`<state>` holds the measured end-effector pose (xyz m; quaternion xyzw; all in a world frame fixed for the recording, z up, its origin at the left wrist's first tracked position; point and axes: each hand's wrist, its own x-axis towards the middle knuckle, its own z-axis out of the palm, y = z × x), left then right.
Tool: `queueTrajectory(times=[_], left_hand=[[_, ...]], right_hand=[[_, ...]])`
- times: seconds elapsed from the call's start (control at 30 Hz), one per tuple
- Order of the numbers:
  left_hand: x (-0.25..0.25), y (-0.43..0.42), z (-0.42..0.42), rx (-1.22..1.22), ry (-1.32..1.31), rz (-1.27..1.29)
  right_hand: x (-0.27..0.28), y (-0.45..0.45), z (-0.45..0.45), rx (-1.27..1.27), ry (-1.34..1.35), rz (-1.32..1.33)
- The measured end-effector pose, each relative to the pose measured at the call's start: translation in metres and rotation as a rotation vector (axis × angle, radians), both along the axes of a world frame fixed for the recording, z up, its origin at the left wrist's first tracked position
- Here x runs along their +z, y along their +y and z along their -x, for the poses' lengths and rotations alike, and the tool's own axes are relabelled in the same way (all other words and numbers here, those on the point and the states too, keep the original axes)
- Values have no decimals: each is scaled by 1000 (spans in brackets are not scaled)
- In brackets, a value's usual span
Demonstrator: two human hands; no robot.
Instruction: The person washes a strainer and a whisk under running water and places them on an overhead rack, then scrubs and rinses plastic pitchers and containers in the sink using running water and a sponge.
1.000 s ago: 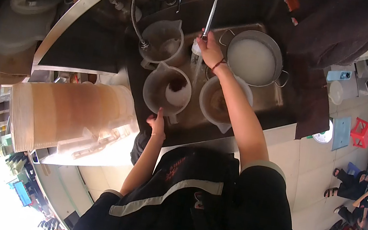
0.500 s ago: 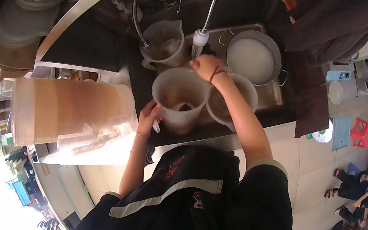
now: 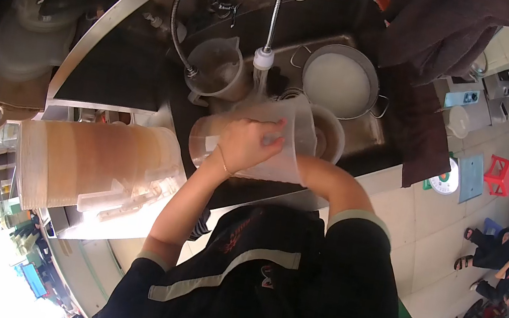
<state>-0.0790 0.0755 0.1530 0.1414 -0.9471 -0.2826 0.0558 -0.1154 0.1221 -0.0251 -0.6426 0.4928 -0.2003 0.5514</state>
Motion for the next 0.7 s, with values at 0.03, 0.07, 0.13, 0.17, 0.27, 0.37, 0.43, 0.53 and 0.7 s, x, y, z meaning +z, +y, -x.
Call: queueTrajectory(times=[0.03,0.07,0.13,0.17,0.27,0.37,0.43,0.53,0.7], left_hand=[[2,-1,4,-37,-23,40],[3,-2,7,-70,-49,78],[4,-5,18,-114,-76,117],[3,-7,21,-161,-99,156],[-3,-8,29,-234,-154,123],[-5,-12,37,-283,-225,119],[-7,-21,44,-231,-221,73],[-7,-17,48,-212,-251,48],[2,4,62,-271,-351,128]], right_hand=[[-4,1,-4,-22,-26,-25],[-6,3,-7,-42,-54,-53],[-12,5,-11,-83,-117,-110],[-14,6,-13,-103,-155,-137],[-17,12,-13,-170,-273,-214],[-16,14,-11,-247,-407,-292],[-14,16,-12,-326,-527,-352],[-12,18,-11,-476,-753,-451],[6,23,10,-768,-1208,-551]])
